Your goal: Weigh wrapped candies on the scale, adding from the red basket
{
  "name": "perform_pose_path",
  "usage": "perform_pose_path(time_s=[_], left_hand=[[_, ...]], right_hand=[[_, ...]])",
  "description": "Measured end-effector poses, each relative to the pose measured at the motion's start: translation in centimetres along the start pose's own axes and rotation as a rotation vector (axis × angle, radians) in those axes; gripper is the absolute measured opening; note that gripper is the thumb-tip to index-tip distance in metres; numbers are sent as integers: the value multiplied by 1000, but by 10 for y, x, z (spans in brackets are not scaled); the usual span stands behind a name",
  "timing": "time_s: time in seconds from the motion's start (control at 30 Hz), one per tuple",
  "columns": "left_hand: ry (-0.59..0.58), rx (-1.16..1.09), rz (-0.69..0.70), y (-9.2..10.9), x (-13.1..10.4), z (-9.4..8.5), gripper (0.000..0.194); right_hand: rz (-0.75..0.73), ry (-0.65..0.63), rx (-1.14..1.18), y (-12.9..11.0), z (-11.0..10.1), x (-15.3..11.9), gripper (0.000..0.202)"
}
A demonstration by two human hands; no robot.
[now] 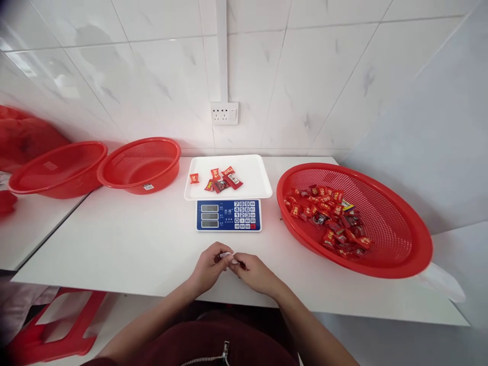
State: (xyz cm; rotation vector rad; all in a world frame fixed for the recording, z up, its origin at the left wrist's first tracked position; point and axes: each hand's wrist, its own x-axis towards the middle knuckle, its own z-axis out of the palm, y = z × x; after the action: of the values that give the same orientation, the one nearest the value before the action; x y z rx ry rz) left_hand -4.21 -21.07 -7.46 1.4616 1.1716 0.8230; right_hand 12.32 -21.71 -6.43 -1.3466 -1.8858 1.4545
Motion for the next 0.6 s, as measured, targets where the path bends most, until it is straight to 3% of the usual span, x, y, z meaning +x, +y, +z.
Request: perform_pose_path(time_s=[0.1, 0.27, 0.6], left_hand=[[-14, -144, -90, 0, -4, -3, 15], [-57, -197, -145, 3, -7, -4, 21], [-57, -194, -183, 4, -5, -6, 24]], right_hand=[[39, 2, 111, 1, 0, -8, 28], [85, 70, 275, -2, -1, -13, 29], [61, 95, 300, -2, 2, -11, 33]])
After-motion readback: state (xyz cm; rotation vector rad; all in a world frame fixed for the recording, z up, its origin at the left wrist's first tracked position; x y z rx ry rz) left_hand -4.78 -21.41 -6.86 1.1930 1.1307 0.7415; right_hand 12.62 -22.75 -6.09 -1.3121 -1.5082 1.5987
